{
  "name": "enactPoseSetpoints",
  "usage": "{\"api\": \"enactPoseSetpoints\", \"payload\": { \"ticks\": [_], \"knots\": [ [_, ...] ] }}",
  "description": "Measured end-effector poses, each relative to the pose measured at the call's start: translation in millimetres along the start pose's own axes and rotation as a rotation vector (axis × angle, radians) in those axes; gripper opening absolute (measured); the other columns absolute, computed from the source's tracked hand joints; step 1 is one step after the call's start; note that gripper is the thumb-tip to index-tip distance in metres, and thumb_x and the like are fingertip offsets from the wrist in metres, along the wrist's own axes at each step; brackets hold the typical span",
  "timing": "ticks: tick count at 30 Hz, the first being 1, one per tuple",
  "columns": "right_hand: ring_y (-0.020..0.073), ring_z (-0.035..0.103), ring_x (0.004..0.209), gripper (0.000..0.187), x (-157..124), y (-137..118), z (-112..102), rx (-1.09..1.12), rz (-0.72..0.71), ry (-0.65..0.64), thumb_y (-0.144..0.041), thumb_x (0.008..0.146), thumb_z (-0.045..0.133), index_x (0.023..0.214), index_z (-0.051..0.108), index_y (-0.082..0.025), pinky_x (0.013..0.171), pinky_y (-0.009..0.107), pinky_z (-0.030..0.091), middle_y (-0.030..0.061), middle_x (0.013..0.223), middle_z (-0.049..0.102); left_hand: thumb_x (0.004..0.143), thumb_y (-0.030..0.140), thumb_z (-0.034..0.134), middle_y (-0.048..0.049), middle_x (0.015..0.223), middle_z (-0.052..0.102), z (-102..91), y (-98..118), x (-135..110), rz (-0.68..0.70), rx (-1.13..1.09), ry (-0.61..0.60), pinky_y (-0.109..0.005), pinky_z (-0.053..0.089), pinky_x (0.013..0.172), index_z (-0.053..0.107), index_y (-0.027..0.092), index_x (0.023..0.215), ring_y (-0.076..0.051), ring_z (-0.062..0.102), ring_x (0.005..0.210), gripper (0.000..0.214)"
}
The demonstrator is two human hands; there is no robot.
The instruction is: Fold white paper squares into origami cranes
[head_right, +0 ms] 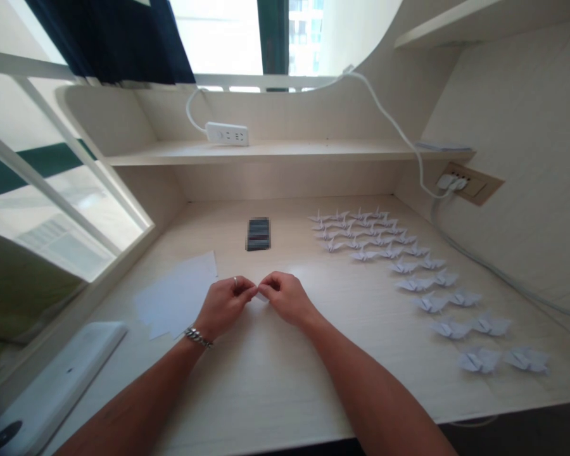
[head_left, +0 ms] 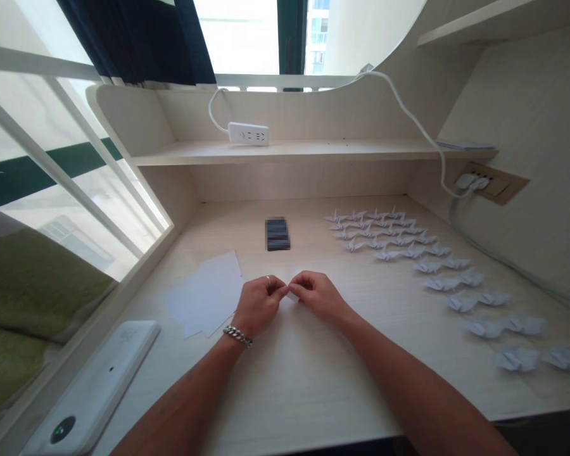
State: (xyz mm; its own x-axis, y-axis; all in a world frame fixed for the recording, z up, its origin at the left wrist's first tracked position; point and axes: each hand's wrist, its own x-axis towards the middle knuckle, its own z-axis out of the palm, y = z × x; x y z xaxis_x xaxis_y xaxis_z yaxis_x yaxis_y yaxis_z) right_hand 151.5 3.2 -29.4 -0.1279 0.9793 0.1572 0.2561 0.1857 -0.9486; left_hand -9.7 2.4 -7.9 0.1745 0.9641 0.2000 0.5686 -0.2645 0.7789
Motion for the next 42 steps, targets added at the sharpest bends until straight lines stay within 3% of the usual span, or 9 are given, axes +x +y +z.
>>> {"api": "enactPoseSetpoints", "payload": {
  "ticks": [7, 14, 20, 28, 34, 38, 42],
  "knots": [
    [0.0151, 0.057, 0.065, 0.011, -1, -3, -3, -0.085, -0.004, 0.082, -0.025, 0.077, 0.061, 0.070, 0.067, -0.018, 0.063, 0.027, 0.042, 0.0011, 0.067, 0.066, 0.074, 0.035, 0.065, -0.0020, 0.067, 0.072, -0.5, -4, 3, -0.061, -0.131, -0.059, -0.027, 0.044, 0.062, 0.072, 0.022, 0.068, -0.019, 0.064, 0.065, 0.015],
    [0.0151, 0.059, 0.067, 0.014, 1, 0, -7, -0.061, -0.004, -0.040, -0.028, 0.078, 0.062, 0.078, 0.070, -0.017, 0.065, 0.026, 0.043, 0.0023, 0.073, 0.069, 0.072, 0.032, 0.066, -0.0013, 0.063, 0.069, -6.9, -2, 4, -0.049, 0.011, -0.025, -0.026, 0.043, 0.061, 0.070, 0.019, 0.065, -0.017, 0.061, 0.061, 0.015],
    [0.0150, 0.060, 0.069, 0.012, -1, -5, -9, -0.099, -0.027, -0.013, -0.026, 0.077, 0.063, 0.073, 0.070, -0.017, 0.067, 0.026, 0.043, 0.0024, 0.073, 0.070, 0.080, 0.039, 0.058, -0.0027, 0.068, 0.069, -3.2, -8, 5, -0.012, -0.114, -0.141, -0.026, 0.045, 0.062, 0.068, 0.017, 0.077, -0.017, 0.062, 0.065, 0.024],
    [0.0140, 0.057, 0.063, 0.016, 0, -3, -6, 0.041, 0.062, -0.040, -0.030, 0.074, 0.066, 0.069, 0.069, -0.015, 0.062, 0.026, 0.043, 0.0024, 0.066, 0.067, 0.080, 0.033, 0.057, -0.0010, 0.062, 0.066, -0.8, -6, 1, 0.035, -0.024, -0.070, -0.025, 0.040, 0.056, 0.064, 0.018, 0.073, -0.014, 0.056, 0.057, 0.019],
    [0.0141, 0.057, 0.064, 0.021, 2, 1, -3, 0.232, 0.139, -0.065, -0.036, 0.073, 0.067, 0.075, 0.068, -0.015, 0.059, 0.026, 0.047, 0.0022, 0.070, 0.066, 0.078, 0.033, 0.060, -0.0016, 0.057, 0.065, -4.7, -4, 2, -0.055, -0.109, -0.045, -0.025, 0.044, 0.057, 0.065, 0.016, 0.069, -0.015, 0.060, 0.055, 0.020],
    [0.0128, 0.055, 0.062, 0.020, 3, 3, -4, 0.165, 0.083, -0.021, -0.034, 0.074, 0.066, 0.071, 0.067, -0.015, 0.061, 0.027, 0.047, 0.0016, 0.066, 0.064, 0.077, 0.039, 0.063, -0.0030, 0.063, 0.068, -2.6, -8, 4, -0.095, -0.227, -0.086, -0.025, 0.046, 0.059, 0.067, 0.016, 0.076, -0.016, 0.063, 0.060, 0.024],
    [0.0136, 0.058, 0.065, 0.022, 3, 3, -3, 0.229, 0.113, -0.022, -0.036, 0.073, 0.066, 0.076, 0.066, -0.014, 0.060, 0.027, 0.048, 0.0021, 0.071, 0.065, 0.077, 0.043, 0.062, -0.0028, 0.061, 0.067, -0.2, -12, 6, -0.086, -0.216, -0.140, -0.024, 0.044, 0.056, 0.065, 0.016, 0.068, -0.015, 0.061, 0.058, 0.029]
  ]
}}
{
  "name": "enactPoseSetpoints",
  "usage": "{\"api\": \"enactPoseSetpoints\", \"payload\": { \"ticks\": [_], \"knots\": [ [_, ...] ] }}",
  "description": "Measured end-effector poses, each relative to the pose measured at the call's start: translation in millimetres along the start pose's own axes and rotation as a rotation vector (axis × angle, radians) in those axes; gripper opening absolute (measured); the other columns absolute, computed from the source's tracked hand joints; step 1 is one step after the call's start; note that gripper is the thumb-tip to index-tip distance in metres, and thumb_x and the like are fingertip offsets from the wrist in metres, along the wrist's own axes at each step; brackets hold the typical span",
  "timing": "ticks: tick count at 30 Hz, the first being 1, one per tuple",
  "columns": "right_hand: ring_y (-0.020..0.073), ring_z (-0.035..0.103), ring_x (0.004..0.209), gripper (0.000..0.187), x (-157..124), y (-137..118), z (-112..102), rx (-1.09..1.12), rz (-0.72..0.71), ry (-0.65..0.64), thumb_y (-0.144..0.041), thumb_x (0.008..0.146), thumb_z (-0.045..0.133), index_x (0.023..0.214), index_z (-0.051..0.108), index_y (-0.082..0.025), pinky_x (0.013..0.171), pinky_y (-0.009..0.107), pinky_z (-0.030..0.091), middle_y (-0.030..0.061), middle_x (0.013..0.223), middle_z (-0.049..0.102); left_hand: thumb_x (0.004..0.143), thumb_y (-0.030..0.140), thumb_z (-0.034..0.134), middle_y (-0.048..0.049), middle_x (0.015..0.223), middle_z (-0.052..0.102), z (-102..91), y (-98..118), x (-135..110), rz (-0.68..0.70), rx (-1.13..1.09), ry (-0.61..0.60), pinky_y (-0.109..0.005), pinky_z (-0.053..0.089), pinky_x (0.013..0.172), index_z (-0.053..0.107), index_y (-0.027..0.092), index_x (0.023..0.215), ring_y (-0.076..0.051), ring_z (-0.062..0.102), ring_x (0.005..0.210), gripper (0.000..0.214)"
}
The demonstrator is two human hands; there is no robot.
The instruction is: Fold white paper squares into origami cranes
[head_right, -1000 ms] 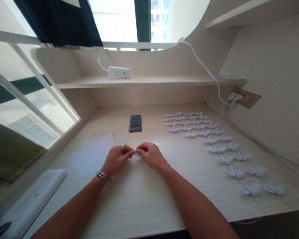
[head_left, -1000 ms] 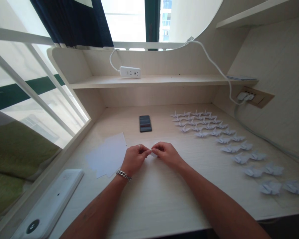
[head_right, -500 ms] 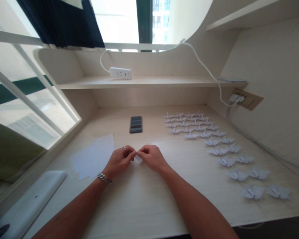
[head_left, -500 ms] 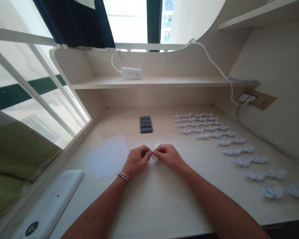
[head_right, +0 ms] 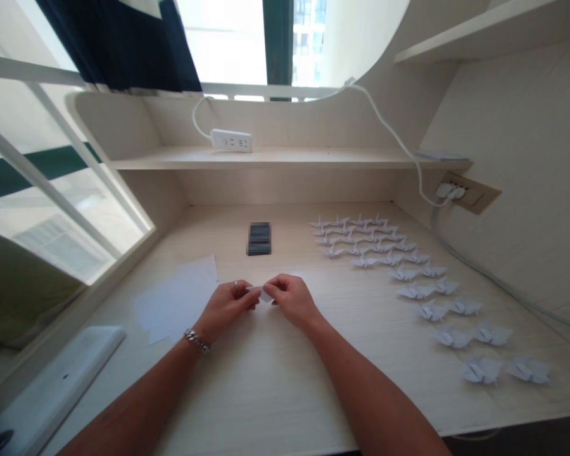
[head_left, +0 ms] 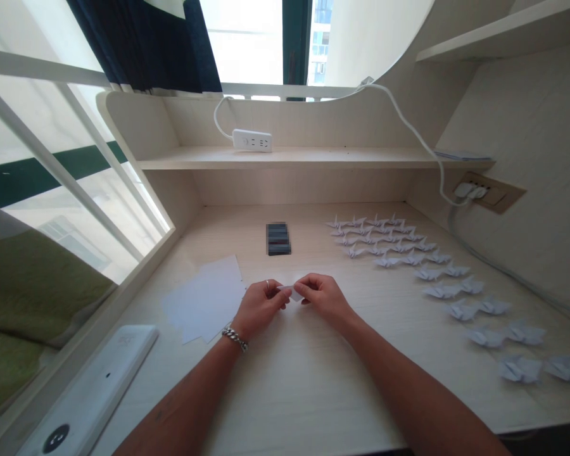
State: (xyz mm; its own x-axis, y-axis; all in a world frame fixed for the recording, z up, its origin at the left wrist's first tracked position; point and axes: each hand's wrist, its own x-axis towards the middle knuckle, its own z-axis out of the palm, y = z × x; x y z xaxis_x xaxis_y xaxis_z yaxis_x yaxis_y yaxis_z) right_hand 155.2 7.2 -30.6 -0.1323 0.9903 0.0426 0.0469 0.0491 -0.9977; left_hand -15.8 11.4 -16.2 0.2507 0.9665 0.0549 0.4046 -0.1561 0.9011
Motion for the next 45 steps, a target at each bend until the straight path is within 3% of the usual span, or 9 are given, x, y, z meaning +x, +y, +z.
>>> {"api": "enactPoseSetpoints", "payload": {
  "ticks": [6, 11, 16, 22, 25, 31, 41, 45],
  "knots": [
    [0.0141, 0.061, 0.066, 0.029, -0.5, 2.8, 5.9, 0.175, 0.033, -0.099, -0.023, 0.061, 0.075, 0.084, 0.059, -0.015, 0.062, 0.026, 0.048, 0.0004, 0.071, 0.067, 0.077, 0.042, 0.062, -0.0031, 0.061, 0.067, -1.1, -1.7, 0.4, 0.019, -0.070, 0.029, -0.024, 0.043, 0.057, 0.063, 0.016, 0.066, -0.014, 0.059, 0.058, 0.028],
    [0.0124, 0.058, 0.060, 0.029, -0.8, 1.1, 3.6, 0.107, 0.037, -0.092, -0.023, 0.062, 0.073, 0.087, 0.059, -0.016, 0.056, 0.025, 0.045, -0.0014, 0.068, 0.063, 0.071, 0.038, 0.068, -0.0020, 0.061, 0.066, 0.3, 3.6, -0.8, -0.014, -0.071, 0.011, -0.023, 0.041, 0.055, 0.067, 0.015, 0.071, -0.014, 0.058, 0.057, 0.023],
    [0.0122, 0.057, 0.060, 0.032, -1.0, 0.5, 0.2, 0.052, 0.021, -0.123, -0.021, 0.063, 0.072, 0.091, 0.060, -0.015, 0.056, 0.025, 0.044, -0.0016, 0.067, 0.062, 0.073, 0.037, 0.066, -0.0011, 0.056, 0.064, 2.4, 2.5, -0.8, -0.004, -0.016, 0.025, -0.023, 0.039, 0.052, 0.065, 0.016, 0.065, -0.013, 0.056, 0.053, 0.023],
    [0.0107, 0.053, 0.054, 0.031, -4.5, -2.7, -2.8, -0.054, -0.006, -0.147, -0.023, 0.065, 0.071, 0.094, 0.062, -0.016, 0.048, 0.022, 0.040, -0.0044, 0.059, 0.057, 0.073, 0.040, 0.066, -0.0018, 0.059, 0.065, 2.7, 1.7, -1.6, 0.004, -0.089, 0.015, -0.023, 0.043, 0.054, 0.067, 0.015, 0.072, -0.014, 0.058, 0.056, 0.024],
    [0.0126, 0.058, 0.059, 0.029, -5.1, -4.6, -1.5, -0.018, 0.007, -0.166, -0.031, 0.069, 0.070, 0.092, 0.062, -0.015, 0.052, 0.023, 0.044, -0.0011, 0.065, 0.061, 0.073, 0.038, 0.065, -0.0017, 0.057, 0.064, 1.8, 3.4, -1.8, 0.024, -0.077, 0.049, -0.023, 0.043, 0.054, 0.067, 0.016, 0.068, -0.013, 0.057, 0.055, 0.023],
    [0.0124, 0.056, 0.062, 0.023, -1.8, -3.0, 0.4, -0.023, -0.023, -0.052, -0.038, 0.073, 0.066, 0.072, 0.062, -0.016, 0.058, 0.025, 0.048, -0.0002, 0.066, 0.061, 0.073, 0.037, 0.065, -0.0020, 0.055, 0.064, 1.8, 4.1, -0.8, -0.004, -0.137, 0.012, -0.023, 0.044, 0.053, 0.068, 0.015, 0.067, -0.012, 0.057, 0.052, 0.023],
    [0.0125, 0.056, 0.062, 0.025, -2.6, -5.9, -1.3, -0.004, -0.038, -0.001, -0.040, 0.073, 0.066, 0.071, 0.064, -0.015, 0.058, 0.026, 0.047, 0.0005, 0.065, 0.063, 0.075, 0.036, 0.064, -0.0027, 0.057, 0.067, -1.7, 6.8, -1.7, -0.009, -0.099, 0.043, -0.023, 0.045, 0.053, 0.068, 0.015, 0.066, -0.013, 0.059, 0.053, 0.023],
    [0.0139, 0.061, 0.064, 0.026, -2.6, -3.5, 0.7, 0.062, 0.002, -0.049, -0.039, 0.071, 0.069, 0.080, 0.062, -0.015, 0.058, 0.026, 0.048, 0.0011, 0.069, 0.065, 0.076, 0.037, 0.063, -0.0031, 0.057, 0.066, -3.2, 6.7, -1.5, 0.001, -0.047, 0.086, -0.023, 0.044, 0.052, 0.066, 0.015, 0.062, -0.013, 0.057, 0.052, 0.026]
  ]
}}
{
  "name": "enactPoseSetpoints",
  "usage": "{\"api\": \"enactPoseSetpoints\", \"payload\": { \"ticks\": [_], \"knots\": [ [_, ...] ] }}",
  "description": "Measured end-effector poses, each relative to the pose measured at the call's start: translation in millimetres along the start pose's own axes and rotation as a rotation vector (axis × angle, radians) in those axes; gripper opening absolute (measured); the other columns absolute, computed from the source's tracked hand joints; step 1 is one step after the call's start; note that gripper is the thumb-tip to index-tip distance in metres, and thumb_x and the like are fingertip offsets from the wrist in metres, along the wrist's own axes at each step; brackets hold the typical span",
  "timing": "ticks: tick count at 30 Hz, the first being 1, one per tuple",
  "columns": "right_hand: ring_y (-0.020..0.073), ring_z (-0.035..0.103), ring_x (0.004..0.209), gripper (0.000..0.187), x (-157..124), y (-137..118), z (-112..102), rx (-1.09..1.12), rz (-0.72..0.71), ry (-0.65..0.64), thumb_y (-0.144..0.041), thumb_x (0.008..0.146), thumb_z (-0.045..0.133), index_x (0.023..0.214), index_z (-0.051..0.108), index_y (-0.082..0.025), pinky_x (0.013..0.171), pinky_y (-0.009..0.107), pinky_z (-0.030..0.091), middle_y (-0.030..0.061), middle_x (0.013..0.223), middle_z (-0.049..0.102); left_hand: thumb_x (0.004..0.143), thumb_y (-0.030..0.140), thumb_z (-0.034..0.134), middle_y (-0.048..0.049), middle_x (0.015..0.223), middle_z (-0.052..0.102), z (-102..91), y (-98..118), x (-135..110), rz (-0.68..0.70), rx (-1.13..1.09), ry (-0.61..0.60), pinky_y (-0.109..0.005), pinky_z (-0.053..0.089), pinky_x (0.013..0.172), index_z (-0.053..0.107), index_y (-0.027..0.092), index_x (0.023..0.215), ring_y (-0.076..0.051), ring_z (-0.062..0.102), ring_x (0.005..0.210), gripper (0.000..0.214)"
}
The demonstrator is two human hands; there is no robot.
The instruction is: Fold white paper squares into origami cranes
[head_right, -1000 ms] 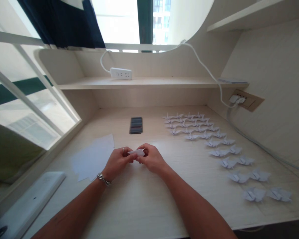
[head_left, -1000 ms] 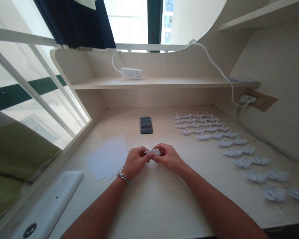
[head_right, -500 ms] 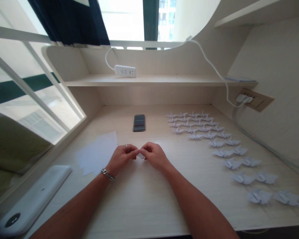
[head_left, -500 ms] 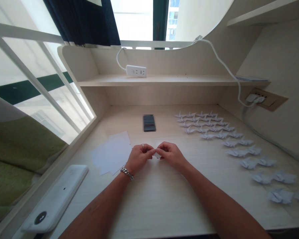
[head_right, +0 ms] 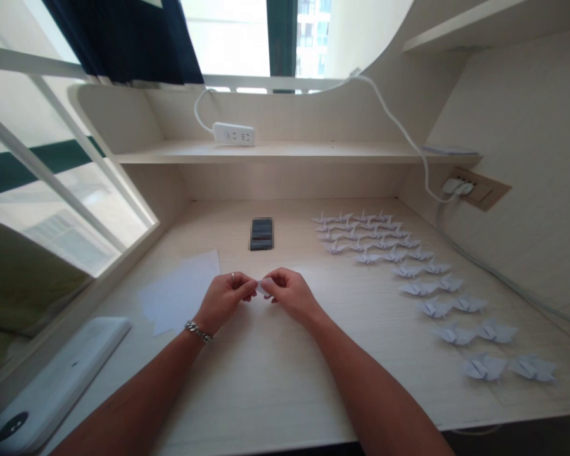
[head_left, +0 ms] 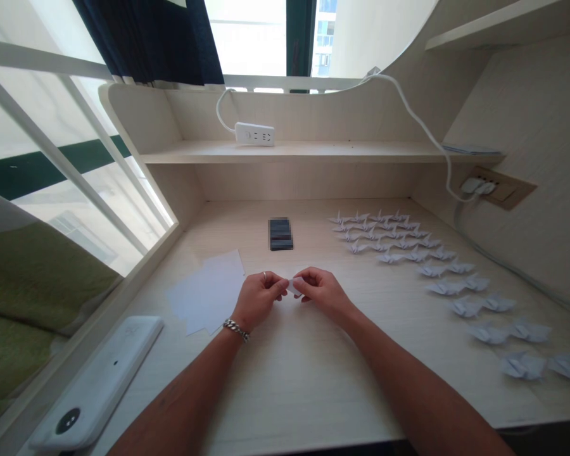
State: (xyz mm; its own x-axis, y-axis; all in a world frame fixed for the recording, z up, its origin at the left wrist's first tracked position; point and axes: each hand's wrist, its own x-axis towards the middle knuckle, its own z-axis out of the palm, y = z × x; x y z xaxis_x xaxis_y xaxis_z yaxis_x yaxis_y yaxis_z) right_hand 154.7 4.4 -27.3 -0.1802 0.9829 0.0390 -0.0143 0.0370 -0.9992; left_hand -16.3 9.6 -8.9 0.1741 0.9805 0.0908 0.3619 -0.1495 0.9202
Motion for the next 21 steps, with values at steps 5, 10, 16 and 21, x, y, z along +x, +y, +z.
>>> {"api": "enactPoseSetpoints", "payload": {
  "ticks": [5, 10, 16, 21],
  "knots": [
    [0.0122, 0.058, 0.056, 0.022, 1.6, 2.1, 0.7, -0.043, -0.034, -0.030, -0.033, 0.069, 0.072, 0.078, 0.061, -0.015, 0.055, 0.025, 0.047, -0.0005, 0.062, 0.062, 0.074, 0.039, 0.064, -0.0034, 0.058, 0.067, -0.6, -0.4, 0.3, -0.016, -0.038, 0.017, -0.023, 0.045, 0.052, 0.066, 0.015, 0.063, -0.013, 0.057, 0.052, 0.026],
    [0.0119, 0.058, 0.055, 0.023, 2.4, -2.1, -1.0, -0.002, -0.045, -0.007, -0.031, 0.068, 0.073, 0.079, 0.061, -0.015, 0.055, 0.025, 0.047, -0.0008, 0.062, 0.062, 0.076, 0.044, 0.064, -0.0043, 0.061, 0.068, 2.1, 2.1, 0.6, -0.021, -0.147, 0.027, -0.024, 0.047, 0.056, 0.066, 0.014, 0.065, -0.012, 0.058, 0.054, 0.032],
    [0.0125, 0.059, 0.056, 0.028, 2.0, -1.9, -0.1, 0.066, -0.037, 0.006, -0.034, 0.066, 0.075, 0.081, 0.062, -0.015, 0.056, 0.026, 0.048, -0.0002, 0.063, 0.063, 0.076, 0.046, 0.064, -0.0048, 0.065, 0.069, 2.4, -0.4, 2.8, -0.036, -0.190, 0.057, -0.023, 0.048, 0.057, 0.066, 0.014, 0.068, -0.012, 0.059, 0.056, 0.034],
    [0.0145, 0.062, 0.057, 0.039, 1.0, -0.6, -1.1, 0.102, -0.021, 0.033, -0.039, 0.065, 0.076, 0.092, 0.061, -0.016, 0.058, 0.028, 0.052, 0.0001, 0.063, 0.065, 0.070, 0.042, 0.072, -0.0038, 0.067, 0.069, 3.2, -5.1, 4.3, -0.033, -0.271, 0.051, -0.026, 0.050, 0.061, 0.067, 0.013, 0.080, -0.014, 0.062, 0.061, 0.031]
  ]
}}
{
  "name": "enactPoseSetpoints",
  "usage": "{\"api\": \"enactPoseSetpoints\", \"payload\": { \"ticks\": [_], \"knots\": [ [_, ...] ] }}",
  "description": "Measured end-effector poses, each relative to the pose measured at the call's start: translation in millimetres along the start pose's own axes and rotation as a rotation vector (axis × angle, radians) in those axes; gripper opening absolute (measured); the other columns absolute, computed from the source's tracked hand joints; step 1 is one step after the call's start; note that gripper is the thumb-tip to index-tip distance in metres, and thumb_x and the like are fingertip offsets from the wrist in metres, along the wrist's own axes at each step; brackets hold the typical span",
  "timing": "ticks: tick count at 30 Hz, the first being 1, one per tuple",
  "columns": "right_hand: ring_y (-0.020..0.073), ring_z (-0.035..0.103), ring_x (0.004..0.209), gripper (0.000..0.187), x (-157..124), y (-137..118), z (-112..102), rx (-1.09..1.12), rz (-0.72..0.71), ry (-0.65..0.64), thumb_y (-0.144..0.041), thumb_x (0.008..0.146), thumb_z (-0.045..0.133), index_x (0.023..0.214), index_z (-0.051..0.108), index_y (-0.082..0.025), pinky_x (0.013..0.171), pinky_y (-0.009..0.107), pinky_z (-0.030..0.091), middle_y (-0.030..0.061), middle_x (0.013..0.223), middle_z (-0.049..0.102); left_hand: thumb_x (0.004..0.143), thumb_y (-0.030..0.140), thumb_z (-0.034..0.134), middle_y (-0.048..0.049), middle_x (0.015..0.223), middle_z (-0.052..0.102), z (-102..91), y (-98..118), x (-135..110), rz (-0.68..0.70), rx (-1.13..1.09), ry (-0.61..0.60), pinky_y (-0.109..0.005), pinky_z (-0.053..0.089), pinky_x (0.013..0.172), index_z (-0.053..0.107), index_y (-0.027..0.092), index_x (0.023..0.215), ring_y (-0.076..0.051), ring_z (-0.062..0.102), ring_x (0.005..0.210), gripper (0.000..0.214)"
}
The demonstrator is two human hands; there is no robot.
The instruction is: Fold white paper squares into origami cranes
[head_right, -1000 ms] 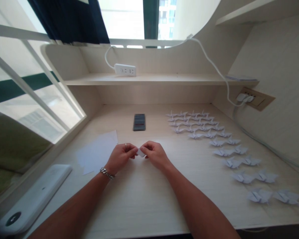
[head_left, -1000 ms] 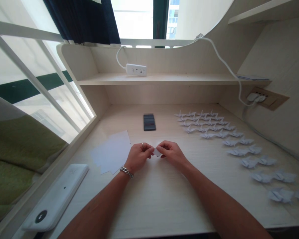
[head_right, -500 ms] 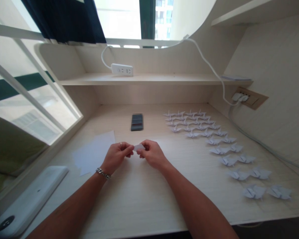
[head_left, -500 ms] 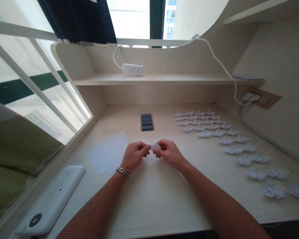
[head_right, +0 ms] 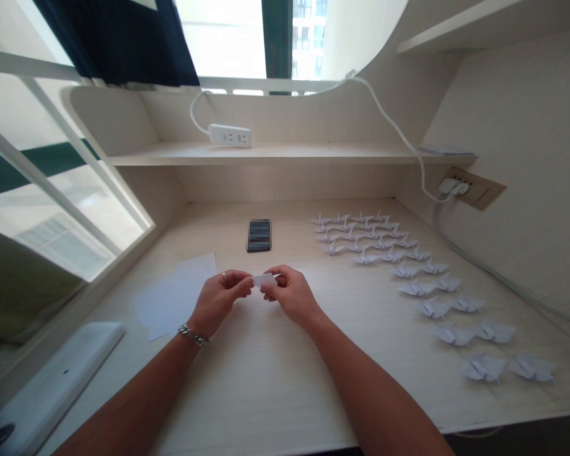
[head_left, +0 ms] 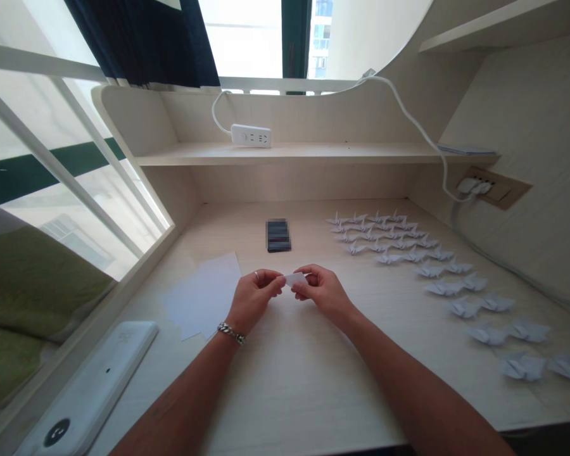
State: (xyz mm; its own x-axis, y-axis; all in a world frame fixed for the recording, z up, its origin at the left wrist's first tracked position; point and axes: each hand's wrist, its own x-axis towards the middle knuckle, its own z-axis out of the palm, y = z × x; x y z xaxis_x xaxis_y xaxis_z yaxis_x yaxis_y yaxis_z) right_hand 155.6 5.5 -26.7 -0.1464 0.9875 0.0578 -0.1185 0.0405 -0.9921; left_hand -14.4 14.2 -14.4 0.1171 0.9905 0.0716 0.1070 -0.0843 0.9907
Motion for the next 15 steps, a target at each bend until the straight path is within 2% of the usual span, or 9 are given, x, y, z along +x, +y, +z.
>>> {"api": "enactPoseSetpoints", "payload": {
  "ticks": [3, 9, 12, 15],
  "knots": [
    [0.0161, 0.064, 0.060, 0.036, -0.9, 0.2, 0.8, -0.052, -0.035, 0.035, -0.042, 0.073, 0.069, 0.098, 0.063, -0.017, 0.060, 0.030, 0.053, 0.0013, 0.065, 0.066, 0.064, 0.035, 0.077, -0.0022, 0.065, 0.068, 1.9, 0.2, -1.4, -0.003, -0.032, -0.024, -0.026, 0.050, 0.062, 0.066, 0.013, 0.081, -0.014, 0.063, 0.061, 0.030],
    [0.0203, 0.066, 0.083, 0.018, -4.2, 0.1, 4.0, -0.375, -0.312, 0.261, -0.029, 0.078, 0.067, 0.094, 0.073, -0.022, 0.070, 0.031, 0.053, 0.0065, 0.094, 0.072, 0.066, 0.032, 0.077, -0.0020, 0.063, 0.068, 3.7, 5.7, -4.6, -0.015, -0.058, 0.013, -0.026, 0.050, 0.061, 0.066, 0.012, 0.078, -0.013, 0.061, 0.059, 0.026],
    [0.0211, 0.066, 0.087, 0.016, -5.5, 0.2, 5.1, -0.480, -0.405, 0.304, -0.026, 0.080, 0.065, 0.094, 0.074, -0.024, 0.072, 0.031, 0.053, 0.0061, 0.096, 0.072, 0.066, 0.032, 0.076, -0.0021, 0.061, 0.067, 4.2, 7.5, -5.4, -0.014, -0.049, 0.009, -0.025, 0.050, 0.060, 0.066, 0.012, 0.075, -0.013, 0.061, 0.058, 0.025],
    [0.0207, 0.065, 0.089, 0.018, -6.0, 0.7, 5.7, -0.562, -0.459, 0.329, -0.026, 0.082, 0.064, 0.097, 0.074, -0.027, 0.081, 0.034, 0.051, 0.0049, 0.097, 0.071, 0.066, 0.033, 0.077, -0.0015, 0.059, 0.066, 5.0, 7.8, -5.7, -0.007, -0.044, 0.020, -0.025, 0.049, 0.059, 0.066, 0.012, 0.072, -0.012, 0.060, 0.057, 0.024]
  ]
}}
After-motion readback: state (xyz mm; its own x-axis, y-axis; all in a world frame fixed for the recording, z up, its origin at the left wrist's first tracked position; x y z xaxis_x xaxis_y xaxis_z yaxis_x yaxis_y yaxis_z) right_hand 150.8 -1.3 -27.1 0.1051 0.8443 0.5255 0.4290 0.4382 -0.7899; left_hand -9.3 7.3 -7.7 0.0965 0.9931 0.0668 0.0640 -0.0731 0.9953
